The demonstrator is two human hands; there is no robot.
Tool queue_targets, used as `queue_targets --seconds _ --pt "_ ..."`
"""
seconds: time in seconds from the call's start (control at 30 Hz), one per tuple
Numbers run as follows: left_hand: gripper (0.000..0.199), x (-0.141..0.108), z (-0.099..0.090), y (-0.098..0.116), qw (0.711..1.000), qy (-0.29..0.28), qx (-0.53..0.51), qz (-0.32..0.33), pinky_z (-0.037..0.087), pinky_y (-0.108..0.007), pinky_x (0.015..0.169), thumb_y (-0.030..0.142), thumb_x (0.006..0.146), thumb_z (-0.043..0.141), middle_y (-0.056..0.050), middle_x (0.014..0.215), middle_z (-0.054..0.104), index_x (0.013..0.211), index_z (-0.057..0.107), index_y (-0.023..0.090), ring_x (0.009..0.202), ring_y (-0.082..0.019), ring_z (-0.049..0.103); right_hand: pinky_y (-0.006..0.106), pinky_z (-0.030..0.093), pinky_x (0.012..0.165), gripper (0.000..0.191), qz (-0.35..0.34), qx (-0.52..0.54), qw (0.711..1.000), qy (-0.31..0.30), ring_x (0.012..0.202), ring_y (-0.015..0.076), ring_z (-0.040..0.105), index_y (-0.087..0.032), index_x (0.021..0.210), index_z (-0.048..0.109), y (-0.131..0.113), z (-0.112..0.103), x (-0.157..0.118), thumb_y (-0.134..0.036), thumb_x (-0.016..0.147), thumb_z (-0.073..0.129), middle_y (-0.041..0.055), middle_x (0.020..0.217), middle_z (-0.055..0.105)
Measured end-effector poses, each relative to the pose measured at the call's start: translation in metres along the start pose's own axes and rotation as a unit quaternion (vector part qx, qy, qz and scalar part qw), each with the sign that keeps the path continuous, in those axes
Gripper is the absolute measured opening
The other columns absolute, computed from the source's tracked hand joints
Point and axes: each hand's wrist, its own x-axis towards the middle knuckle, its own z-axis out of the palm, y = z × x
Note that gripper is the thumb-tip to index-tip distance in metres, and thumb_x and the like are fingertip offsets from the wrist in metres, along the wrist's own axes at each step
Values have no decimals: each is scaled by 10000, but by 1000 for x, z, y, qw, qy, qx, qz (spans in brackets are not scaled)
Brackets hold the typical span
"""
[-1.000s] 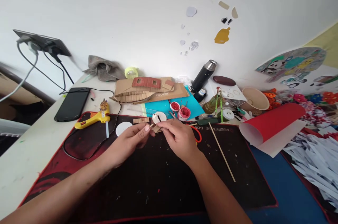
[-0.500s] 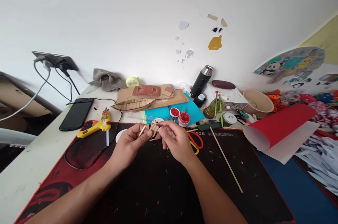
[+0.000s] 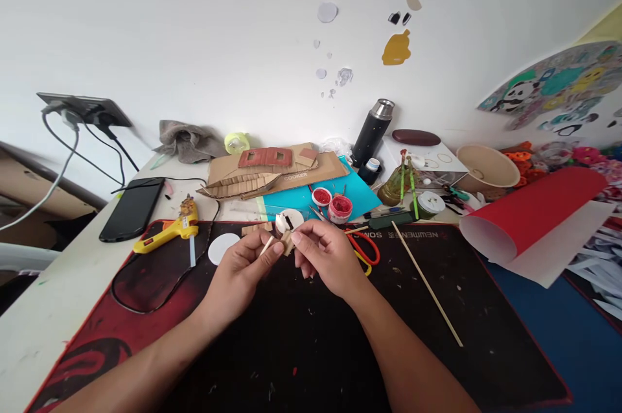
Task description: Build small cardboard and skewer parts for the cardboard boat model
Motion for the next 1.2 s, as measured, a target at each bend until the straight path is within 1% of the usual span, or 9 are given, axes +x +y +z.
queue_targets --seconds 0.13,0.27,0.4,0.53,0.6,0.7,0.8,0.93,1.2 --pt "437 -5 2 0 1000 -21 -1 2 306 -255 575 611 981 687 63 669 418 851 594 204 622 -115 320 218 440 452 340 -4 10 1000 0 465 103 567 -199 919 668 4 2 2 -530 934 743 -39 650 655" --pt "355 -6 -1 -3 996 -37 -75 10 376 -263 639 552 1047 598 45 741 423 1016 659 204 683 -132 373 216 407 419 359 -10 22 1000 18 427 108 535 -202 893 656 5 -1 3 -548 928 745 -58 565 613" --pt "309 -4 -7 -1 995 -67 -80 4 426 -272 629 492 1020 667 11 766 619 1130 662 204 668 -145 554 217 394 414 372 -25 37 998 39 406 108 507 -205 871 654 6 -6 5 -560 940 740 -71 504 574" --pt "395 -3 -9 2 988 -84 -117 -56 527 -321 697 513 929 788 -95 970 793 1145 675 202 779 -232 736 213 395 408 375 -30 53 997 55 403 105 503 -209 859 644 9 -10 7 -559 935 754 -75 508 566" --pt "383 -2 -9 2 985 -63 -141 -81 567 -352 795 501 867 858 -121 1046 810 1049 717 195 900 -264 757 211 388 400 374 -29 56 996 59 402 106 508 -210 862 638 9 -10 7 -557 932 758 -76 513 566" --pt "350 1 -11 2 987 -17 -148 -66 551 -326 914 467 779 938 -116 1086 803 889 785 172 1040 -256 717 212 384 403 368 -26 51 997 50 405 107 514 -209 861 637 8 -10 6 -548 928 762 -76 514 567" --pt "337 4 -14 2 988 30 -147 -31 515 -243 794 441 721 980 -75 948 774 784 802 163 882 -174 659 217 378 411 367 -23 40 998 33 410 109 516 -205 865 647 7 -9 5 -549 931 758 -71 515 575" --pt "360 8 -17 6 976 87 -200 -17 449 -201 609 399 637 1030 -18 778 696 767 790 165 652 -94 516 220 366 415 365 -26 37 998 32 412 111 516 -206 870 647 8 -8 3 -549 945 746 -69 517 584" --pt "423 9 -15 11 972 109 -207 -13 497 -192 599 410 587 1055 -20 712 673 823 816 153 670 -111 585 221 382 410 367 -14 65 997 44 418 114 512 -215 842 635 6 -6 4 -547 908 779 -68 520 575"
